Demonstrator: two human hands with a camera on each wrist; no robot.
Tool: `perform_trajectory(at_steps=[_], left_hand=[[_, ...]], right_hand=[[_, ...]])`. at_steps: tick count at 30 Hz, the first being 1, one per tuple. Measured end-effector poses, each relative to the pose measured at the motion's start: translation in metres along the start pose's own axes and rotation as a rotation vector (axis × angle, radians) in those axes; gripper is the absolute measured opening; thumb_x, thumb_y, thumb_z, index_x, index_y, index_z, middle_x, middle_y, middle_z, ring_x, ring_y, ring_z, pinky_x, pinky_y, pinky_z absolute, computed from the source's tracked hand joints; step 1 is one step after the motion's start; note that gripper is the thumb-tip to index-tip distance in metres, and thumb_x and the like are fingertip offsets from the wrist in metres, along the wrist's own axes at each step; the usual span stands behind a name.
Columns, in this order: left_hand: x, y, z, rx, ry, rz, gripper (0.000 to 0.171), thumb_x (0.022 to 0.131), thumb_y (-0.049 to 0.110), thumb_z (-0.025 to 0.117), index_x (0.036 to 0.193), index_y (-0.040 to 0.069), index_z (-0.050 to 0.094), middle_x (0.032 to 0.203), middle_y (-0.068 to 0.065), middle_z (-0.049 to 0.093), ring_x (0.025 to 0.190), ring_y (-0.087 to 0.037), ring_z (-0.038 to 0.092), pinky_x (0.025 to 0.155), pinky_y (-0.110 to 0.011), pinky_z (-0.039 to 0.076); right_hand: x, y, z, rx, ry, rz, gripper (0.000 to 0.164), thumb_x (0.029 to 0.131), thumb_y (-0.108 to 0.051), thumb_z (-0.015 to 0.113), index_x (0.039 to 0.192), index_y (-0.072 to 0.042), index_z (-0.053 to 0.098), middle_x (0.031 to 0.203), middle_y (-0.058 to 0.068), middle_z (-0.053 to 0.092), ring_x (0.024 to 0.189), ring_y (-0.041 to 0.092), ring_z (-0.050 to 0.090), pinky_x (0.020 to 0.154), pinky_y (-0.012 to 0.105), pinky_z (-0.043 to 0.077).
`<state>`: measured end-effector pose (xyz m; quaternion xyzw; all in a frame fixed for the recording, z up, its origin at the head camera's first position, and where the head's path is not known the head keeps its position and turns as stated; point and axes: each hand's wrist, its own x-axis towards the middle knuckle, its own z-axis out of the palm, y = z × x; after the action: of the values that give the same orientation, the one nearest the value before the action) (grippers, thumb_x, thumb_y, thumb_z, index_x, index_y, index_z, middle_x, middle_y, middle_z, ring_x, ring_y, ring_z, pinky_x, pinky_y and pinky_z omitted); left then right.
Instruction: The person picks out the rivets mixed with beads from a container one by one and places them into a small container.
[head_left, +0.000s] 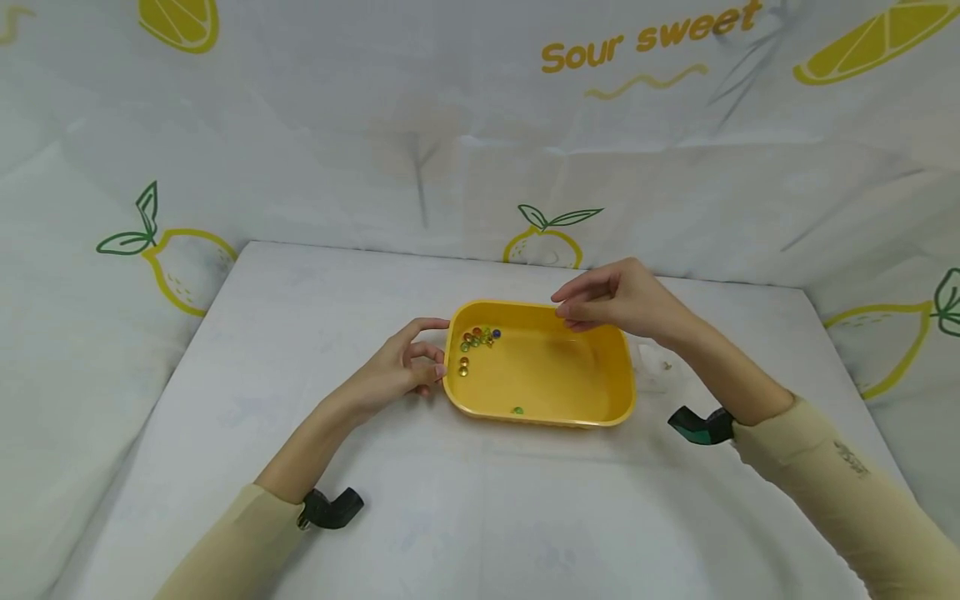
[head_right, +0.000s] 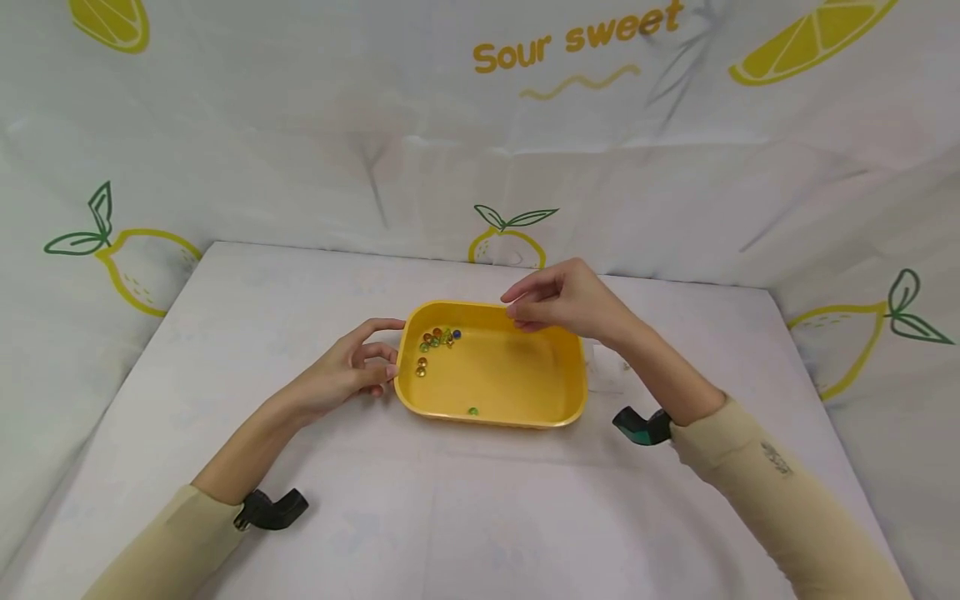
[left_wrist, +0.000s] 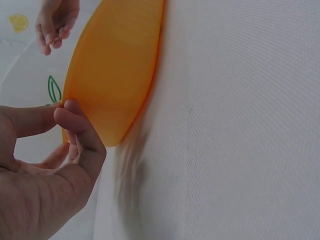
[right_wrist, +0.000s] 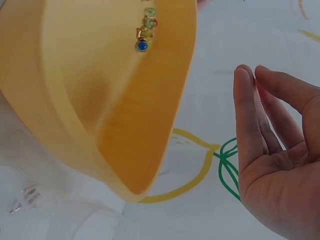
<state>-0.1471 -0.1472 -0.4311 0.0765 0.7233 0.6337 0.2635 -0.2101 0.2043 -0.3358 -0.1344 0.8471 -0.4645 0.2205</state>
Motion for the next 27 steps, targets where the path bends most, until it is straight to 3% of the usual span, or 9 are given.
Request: perform_trajectory(at_steps=[11, 19, 27], left_hand=[[-0.001, 0.001, 0.001, -0.007, -0.003, 0.002, 0.068, 0.103, 0.005, 0.065, 0.163, 0.022, 0.037, 0.113, -0.008, 0.062, 0.086, -0.026, 0.061, 0.075, -0.027, 0.057], [-0.001, 0.001, 0.001, -0.012, -0.002, 0.001, 0.068, 0.103, 0.005, 0.065, 0.163, 0.022, 0.037, 0.112, -0.007, 0.062, 0.086, -0.026, 0.061, 0.074, -0.027, 0.056], [-0.001, 0.001, 0.001, -0.006, -0.001, 0.008, 0.069, 0.103, 0.004, 0.065, 0.163, 0.022, 0.037, 0.113, -0.008, 0.062, 0.085, -0.026, 0.060, 0.074, -0.027, 0.056]], right_hand=[[0.013, -0.007, 0.012, -0.011, -0.060, -0.019, 0.030, 0.099, -0.007, 0.078, 0.125, 0.008, 0.075, 0.108, 0.018, 0.083, 0.086, 0.016, 0.082, 0.083, 0.039, 0.068], [0.022, -0.011, 0.018, -0.040, -0.094, -0.032, 0.028, 0.099, -0.005, 0.077, 0.124, 0.008, 0.075, 0.113, 0.027, 0.080, 0.087, 0.016, 0.083, 0.081, 0.035, 0.068], [0.034, -0.010, 0.026, -0.044, -0.118, -0.046, 0.024, 0.098, -0.005, 0.078, 0.120, 0.006, 0.078, 0.108, 0.026, 0.080, 0.088, 0.024, 0.083, 0.087, 0.046, 0.067]])
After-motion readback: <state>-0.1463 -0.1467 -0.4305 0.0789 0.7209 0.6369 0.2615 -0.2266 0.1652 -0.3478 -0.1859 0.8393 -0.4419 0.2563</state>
